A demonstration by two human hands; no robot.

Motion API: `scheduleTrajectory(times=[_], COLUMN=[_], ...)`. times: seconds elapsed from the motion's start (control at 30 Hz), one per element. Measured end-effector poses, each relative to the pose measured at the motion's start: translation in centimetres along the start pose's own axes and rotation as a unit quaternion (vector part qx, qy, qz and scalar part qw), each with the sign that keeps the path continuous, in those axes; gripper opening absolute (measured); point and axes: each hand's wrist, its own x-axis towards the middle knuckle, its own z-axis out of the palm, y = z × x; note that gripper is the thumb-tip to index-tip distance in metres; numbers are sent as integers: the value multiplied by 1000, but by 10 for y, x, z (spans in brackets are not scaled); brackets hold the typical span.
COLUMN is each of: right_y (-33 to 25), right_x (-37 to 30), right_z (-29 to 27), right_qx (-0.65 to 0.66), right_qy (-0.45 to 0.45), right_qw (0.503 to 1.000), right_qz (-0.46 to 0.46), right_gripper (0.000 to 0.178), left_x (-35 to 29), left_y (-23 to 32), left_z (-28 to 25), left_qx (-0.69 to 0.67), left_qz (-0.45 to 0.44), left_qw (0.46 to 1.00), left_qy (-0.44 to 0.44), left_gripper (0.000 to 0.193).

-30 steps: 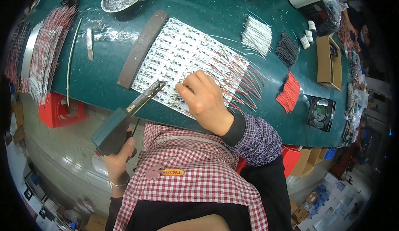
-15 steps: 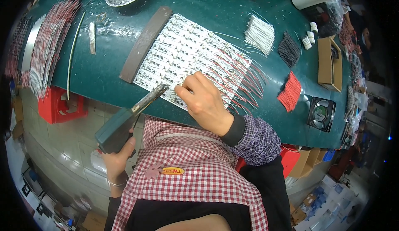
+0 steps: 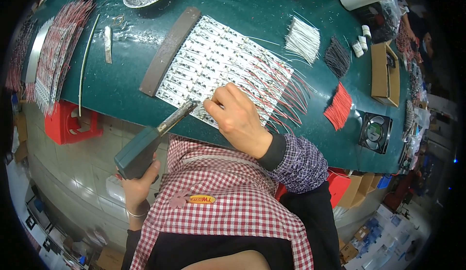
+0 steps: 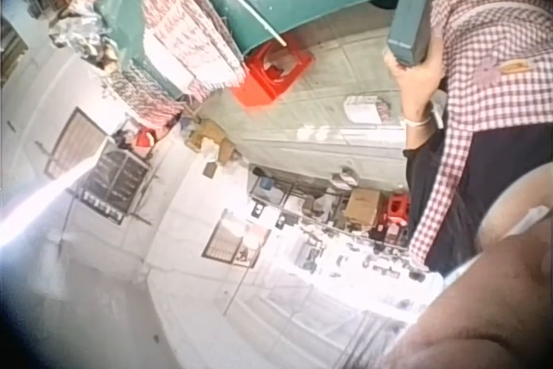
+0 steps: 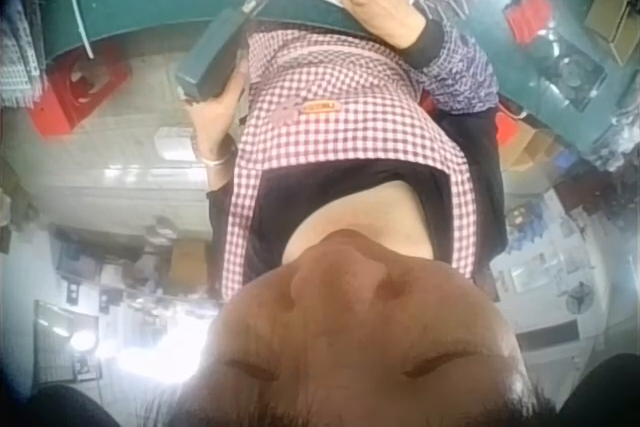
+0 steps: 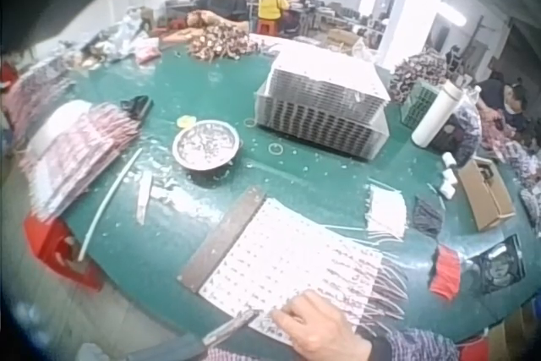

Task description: The person solders wires onto a circuit board panel using a soldering tool, positions and straightens wires across the board by hand and with a stick, and solders more wires onto the panel.

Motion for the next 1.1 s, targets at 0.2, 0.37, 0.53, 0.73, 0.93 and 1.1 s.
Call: scheduleTrajectory(times=[0.2, 0.37, 0.53, 0.73, 0.93, 1.1], right_y=[0, 1, -2, -7, -7, -5], right_x=[0, -2, -2, -4, -6, -4], right_z=[0, 2, 3, 2, 4, 4], right_qx=[-3, -17, -18, 2, -3, 15], right_qy=[5, -6, 23, 16, 15, 13], right_qw=[1000, 1000, 999, 1000, 1000, 1000], right_qz=[-4, -4, -13, -22, -15, -8], right_gripper=[34, 19, 22, 29, 29, 28], left_x=[-8, -6, -9, -13, -15, -15], left_y=[-6, 0, -3, 0, -2, -1], left_z=[-6, -1, -5, -6, -7, -6], left_qx=[-55, -59, -52, -63, -54, -54], left_qz=[-56, -37, -21, -50, -42, -31], left_qw=[997, 997, 998, 996, 997, 997], left_qy=[-5, 39, 41, 43, 40, 45], left_gripper=[29, 18, 18, 16, 17, 15])
